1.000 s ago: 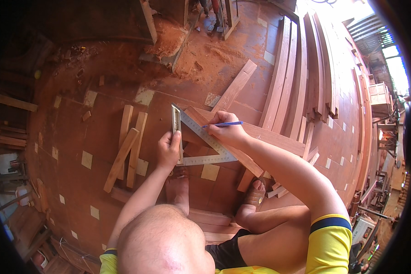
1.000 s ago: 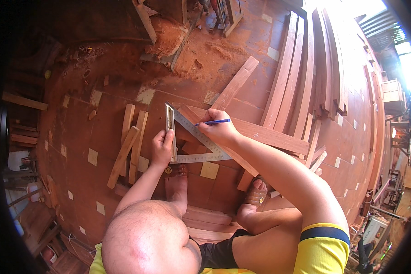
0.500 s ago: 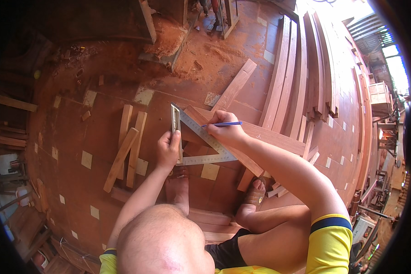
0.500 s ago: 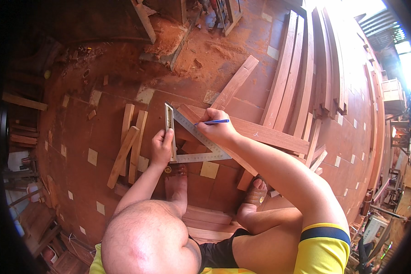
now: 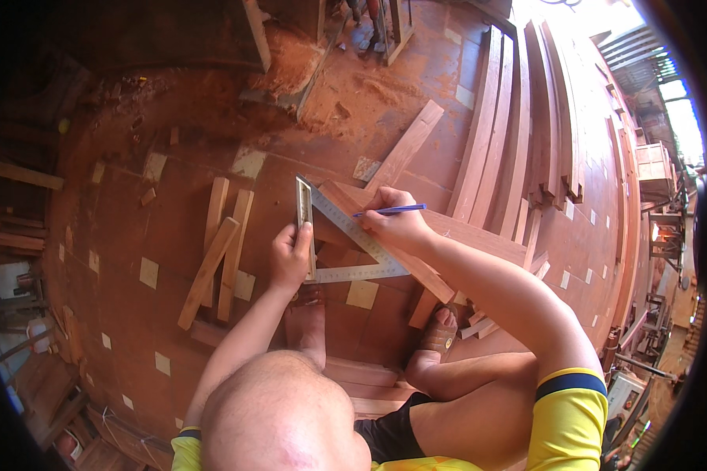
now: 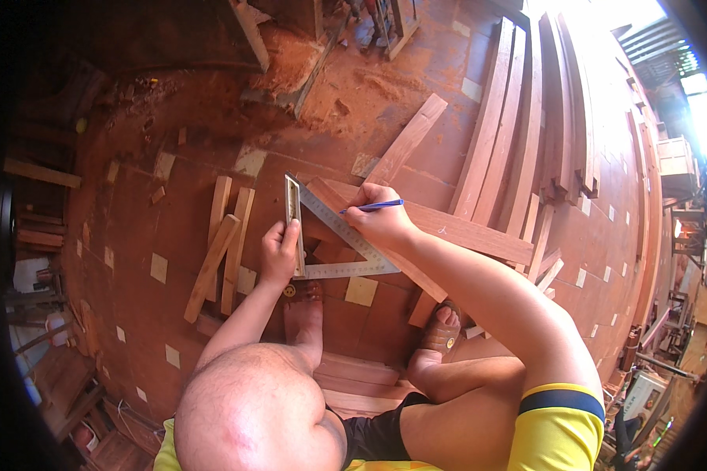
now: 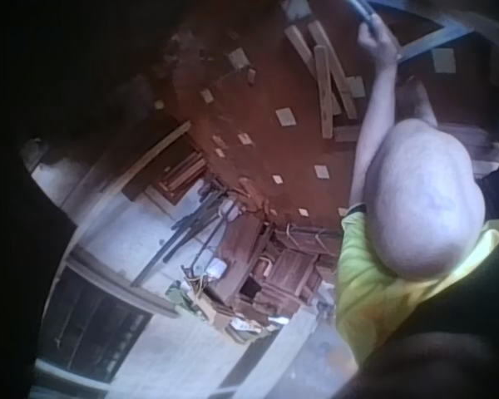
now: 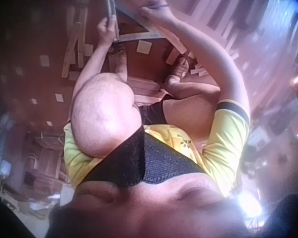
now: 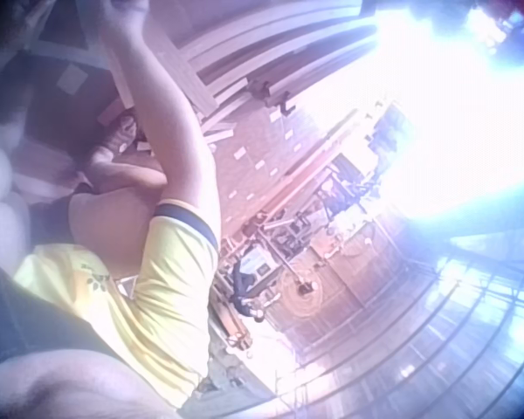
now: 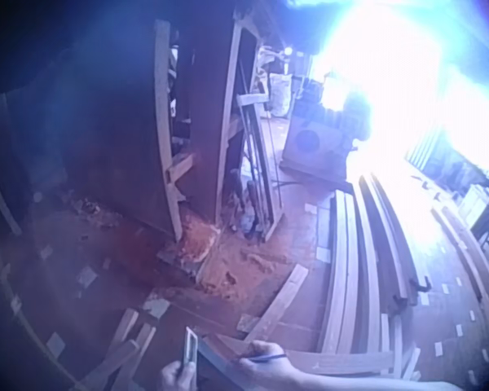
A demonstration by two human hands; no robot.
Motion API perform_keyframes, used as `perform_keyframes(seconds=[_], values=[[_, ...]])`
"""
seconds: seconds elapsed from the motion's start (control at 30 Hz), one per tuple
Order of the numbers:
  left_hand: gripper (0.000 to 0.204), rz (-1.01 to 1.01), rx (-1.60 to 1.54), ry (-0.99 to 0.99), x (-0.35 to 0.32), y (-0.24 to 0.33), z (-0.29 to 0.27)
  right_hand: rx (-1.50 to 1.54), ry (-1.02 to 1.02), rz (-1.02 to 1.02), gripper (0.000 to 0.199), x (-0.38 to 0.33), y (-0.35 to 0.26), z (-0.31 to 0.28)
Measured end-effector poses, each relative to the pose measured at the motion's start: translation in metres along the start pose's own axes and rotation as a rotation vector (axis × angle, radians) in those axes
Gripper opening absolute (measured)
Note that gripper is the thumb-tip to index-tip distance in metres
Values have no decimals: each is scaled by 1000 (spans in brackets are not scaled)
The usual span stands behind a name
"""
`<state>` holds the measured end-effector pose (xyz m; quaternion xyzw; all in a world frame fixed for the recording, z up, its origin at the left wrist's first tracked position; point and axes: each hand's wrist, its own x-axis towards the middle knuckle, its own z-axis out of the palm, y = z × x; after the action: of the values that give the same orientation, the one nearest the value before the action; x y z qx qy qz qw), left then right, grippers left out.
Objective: The person sands a small wooden plank with a sanding block while sitting on the floor. They then use a triangular ruler and a pen to mark a line on the plank.
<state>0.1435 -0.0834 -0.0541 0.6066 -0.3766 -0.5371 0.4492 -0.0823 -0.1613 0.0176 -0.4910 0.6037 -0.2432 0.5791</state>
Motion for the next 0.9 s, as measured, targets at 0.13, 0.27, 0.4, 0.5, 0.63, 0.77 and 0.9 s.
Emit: perform_keyframes(seconds=[0.13, 0.27, 0.4, 0.5, 0.63, 0.77, 0.9], values=[[43, 6, 22, 2, 1, -5, -3, -202, -19, -84, 19, -2, 0, -4], [43, -1, -16, 0, 1, -3, 0, -223, -28, -79, 19, -8, -4, -6], [44, 4, -16, -3, 0, 0, 0, -227, -37, -61, 20, -8, -1, -8], [44, 3, -10, 1, 0, 1, 1, -190, -54, -50, 20, -7, 2, -9], [45, 44, 17, 5, 4, -12, -4, -208, -69, -54, 22, -5, 2, -9], [44, 29, -4, -13, 4, -5, -3, -161, -71, -37, 22, -5, 5, -10], [44, 5, -12, -17, 1, 3, -1, -165, -67, -42, 22, -5, 6, -11]])
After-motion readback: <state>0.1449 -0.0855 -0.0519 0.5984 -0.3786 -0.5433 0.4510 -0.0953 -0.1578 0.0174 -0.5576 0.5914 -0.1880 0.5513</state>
